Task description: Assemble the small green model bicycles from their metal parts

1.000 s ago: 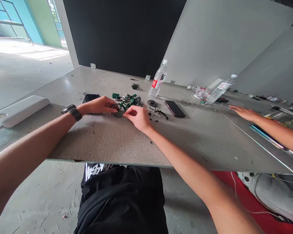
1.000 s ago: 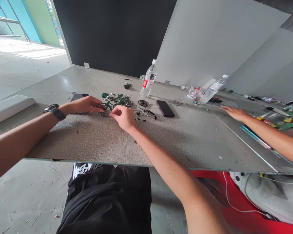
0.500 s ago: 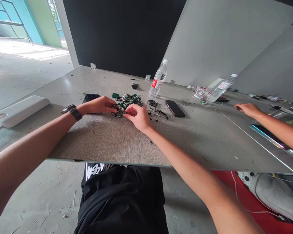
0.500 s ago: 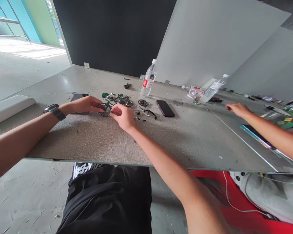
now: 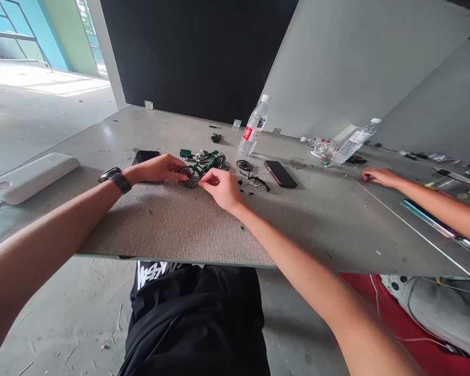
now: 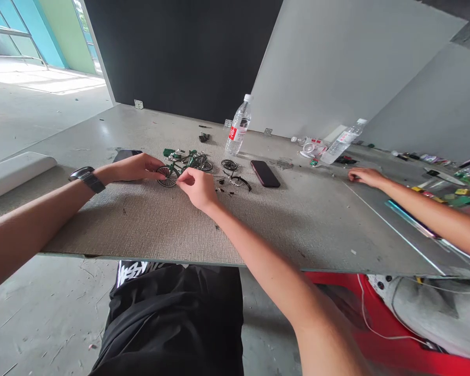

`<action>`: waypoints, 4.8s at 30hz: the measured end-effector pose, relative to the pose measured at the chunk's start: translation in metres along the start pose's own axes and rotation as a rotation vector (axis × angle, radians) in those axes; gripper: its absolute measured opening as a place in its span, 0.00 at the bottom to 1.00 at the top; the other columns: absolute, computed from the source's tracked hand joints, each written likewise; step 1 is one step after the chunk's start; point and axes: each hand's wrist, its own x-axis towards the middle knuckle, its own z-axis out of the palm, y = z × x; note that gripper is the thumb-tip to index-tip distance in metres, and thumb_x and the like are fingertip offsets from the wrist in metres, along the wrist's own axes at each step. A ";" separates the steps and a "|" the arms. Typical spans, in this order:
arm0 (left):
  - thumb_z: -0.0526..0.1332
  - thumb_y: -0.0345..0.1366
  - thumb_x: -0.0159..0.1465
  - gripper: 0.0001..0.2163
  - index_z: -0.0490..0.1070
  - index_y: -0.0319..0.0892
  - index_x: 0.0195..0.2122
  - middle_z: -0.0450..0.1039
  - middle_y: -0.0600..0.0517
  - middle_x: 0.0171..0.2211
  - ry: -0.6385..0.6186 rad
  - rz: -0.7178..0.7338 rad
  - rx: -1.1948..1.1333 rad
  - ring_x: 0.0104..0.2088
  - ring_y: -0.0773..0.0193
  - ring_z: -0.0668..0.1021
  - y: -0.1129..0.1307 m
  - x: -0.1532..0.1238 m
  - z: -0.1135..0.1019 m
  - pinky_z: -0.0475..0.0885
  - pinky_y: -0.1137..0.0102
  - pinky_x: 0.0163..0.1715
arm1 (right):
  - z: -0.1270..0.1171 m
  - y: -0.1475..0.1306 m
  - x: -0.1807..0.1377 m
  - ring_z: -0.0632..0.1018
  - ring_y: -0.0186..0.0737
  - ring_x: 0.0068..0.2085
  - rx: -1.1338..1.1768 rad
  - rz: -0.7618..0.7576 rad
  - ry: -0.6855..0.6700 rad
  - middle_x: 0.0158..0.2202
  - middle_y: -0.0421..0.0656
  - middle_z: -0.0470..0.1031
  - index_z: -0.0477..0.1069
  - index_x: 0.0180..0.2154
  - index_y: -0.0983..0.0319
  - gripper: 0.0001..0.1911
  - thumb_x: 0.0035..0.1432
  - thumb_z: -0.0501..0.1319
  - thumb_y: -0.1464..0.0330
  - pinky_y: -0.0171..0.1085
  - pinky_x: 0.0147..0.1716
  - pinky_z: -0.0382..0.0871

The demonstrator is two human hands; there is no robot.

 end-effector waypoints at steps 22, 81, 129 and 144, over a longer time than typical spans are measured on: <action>0.68 0.48 0.62 0.15 0.83 0.43 0.41 0.74 0.55 0.23 0.035 0.039 -0.013 0.26 0.65 0.72 0.000 0.000 -0.001 0.63 0.71 0.28 | 0.004 0.015 0.002 0.83 0.42 0.36 0.271 0.104 -0.024 0.34 0.43 0.83 0.76 0.30 0.59 0.12 0.51 0.74 0.60 0.45 0.44 0.79; 0.68 0.48 0.62 0.14 0.83 0.44 0.40 0.76 0.55 0.24 0.019 0.092 -0.045 0.26 0.66 0.73 0.006 -0.002 -0.003 0.65 0.72 0.28 | 0.004 0.014 0.002 0.83 0.43 0.39 0.250 0.189 0.014 0.36 0.43 0.82 0.71 0.36 0.58 0.17 0.49 0.76 0.65 0.44 0.43 0.80; 0.67 0.44 0.64 0.12 0.79 0.39 0.32 0.69 0.57 0.21 -0.007 0.134 -0.002 0.24 0.69 0.68 -0.008 0.002 0.000 0.59 0.73 0.26 | 0.003 -0.031 -0.004 0.73 0.38 0.39 -0.639 -0.277 -0.245 0.38 0.43 0.75 0.76 0.36 0.61 0.05 0.66 0.63 0.68 0.38 0.40 0.62; 0.67 0.44 0.64 0.11 0.79 0.40 0.33 0.72 0.56 0.24 0.011 0.168 -0.039 0.26 0.69 0.69 -0.003 0.001 -0.001 0.60 0.73 0.27 | -0.010 -0.034 -0.004 0.74 0.42 0.42 -0.876 -0.451 -0.355 0.40 0.45 0.78 0.79 0.41 0.61 0.11 0.71 0.57 0.73 0.41 0.40 0.61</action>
